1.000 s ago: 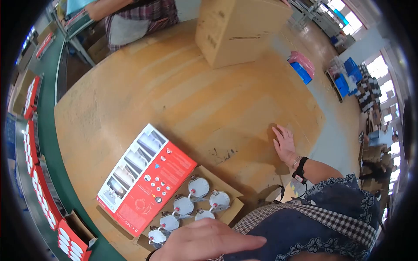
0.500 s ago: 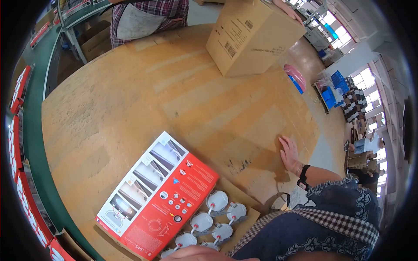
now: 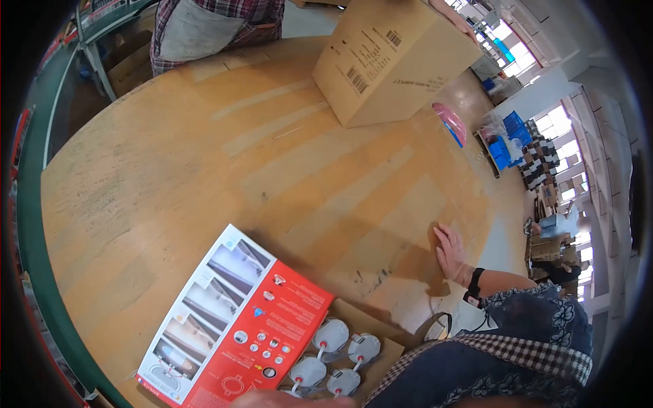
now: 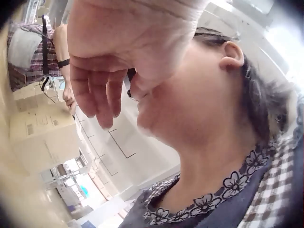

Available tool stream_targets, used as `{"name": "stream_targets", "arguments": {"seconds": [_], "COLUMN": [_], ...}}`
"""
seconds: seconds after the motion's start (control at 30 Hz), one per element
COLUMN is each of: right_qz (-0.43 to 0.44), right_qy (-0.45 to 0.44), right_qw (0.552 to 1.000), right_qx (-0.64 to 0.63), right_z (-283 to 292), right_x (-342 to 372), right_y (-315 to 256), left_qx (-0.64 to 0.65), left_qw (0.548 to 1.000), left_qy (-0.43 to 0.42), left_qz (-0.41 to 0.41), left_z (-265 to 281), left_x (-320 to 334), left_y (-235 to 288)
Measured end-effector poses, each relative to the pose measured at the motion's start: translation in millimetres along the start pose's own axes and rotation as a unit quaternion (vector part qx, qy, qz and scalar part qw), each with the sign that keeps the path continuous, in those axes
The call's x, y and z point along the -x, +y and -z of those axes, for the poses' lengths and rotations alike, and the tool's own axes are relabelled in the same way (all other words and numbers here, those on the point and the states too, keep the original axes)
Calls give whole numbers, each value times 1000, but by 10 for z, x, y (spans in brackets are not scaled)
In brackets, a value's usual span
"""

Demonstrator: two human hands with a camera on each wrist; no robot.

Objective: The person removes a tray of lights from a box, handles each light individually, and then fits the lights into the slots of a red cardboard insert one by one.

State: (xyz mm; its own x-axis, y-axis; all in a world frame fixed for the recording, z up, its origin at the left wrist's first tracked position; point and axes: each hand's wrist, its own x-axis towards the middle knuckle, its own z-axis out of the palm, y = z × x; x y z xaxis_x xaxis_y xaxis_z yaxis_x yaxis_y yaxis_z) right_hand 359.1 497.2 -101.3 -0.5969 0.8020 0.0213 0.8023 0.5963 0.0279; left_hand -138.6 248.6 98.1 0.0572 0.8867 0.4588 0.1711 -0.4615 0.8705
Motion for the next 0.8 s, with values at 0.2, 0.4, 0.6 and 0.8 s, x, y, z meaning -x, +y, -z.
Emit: {"name": "stream_targets", "arguments": {"seconds": [0.2,0.4,0.6,0.8], "right_qz": [5,0,1,-1], "right_qy": [-13,-23,-24,-27], "right_qw": [1000,1000,1000,1000], "right_qx": [7,4,11,4], "right_z": [-22,-14,-10,-2], "right_x": [69,97,110,108], "right_y": [101,102,113,120], "left_qx": [-185,-262,-207,-192], "left_qw": [946,913,917,919], "left_qy": [-10,-64,-55,-60], "left_qz": [267,306,337,340], "left_z": [-37,-59,-9,40], "left_x": [190,261,273,284], "left_y": [-357,-721,-807,-815]}}
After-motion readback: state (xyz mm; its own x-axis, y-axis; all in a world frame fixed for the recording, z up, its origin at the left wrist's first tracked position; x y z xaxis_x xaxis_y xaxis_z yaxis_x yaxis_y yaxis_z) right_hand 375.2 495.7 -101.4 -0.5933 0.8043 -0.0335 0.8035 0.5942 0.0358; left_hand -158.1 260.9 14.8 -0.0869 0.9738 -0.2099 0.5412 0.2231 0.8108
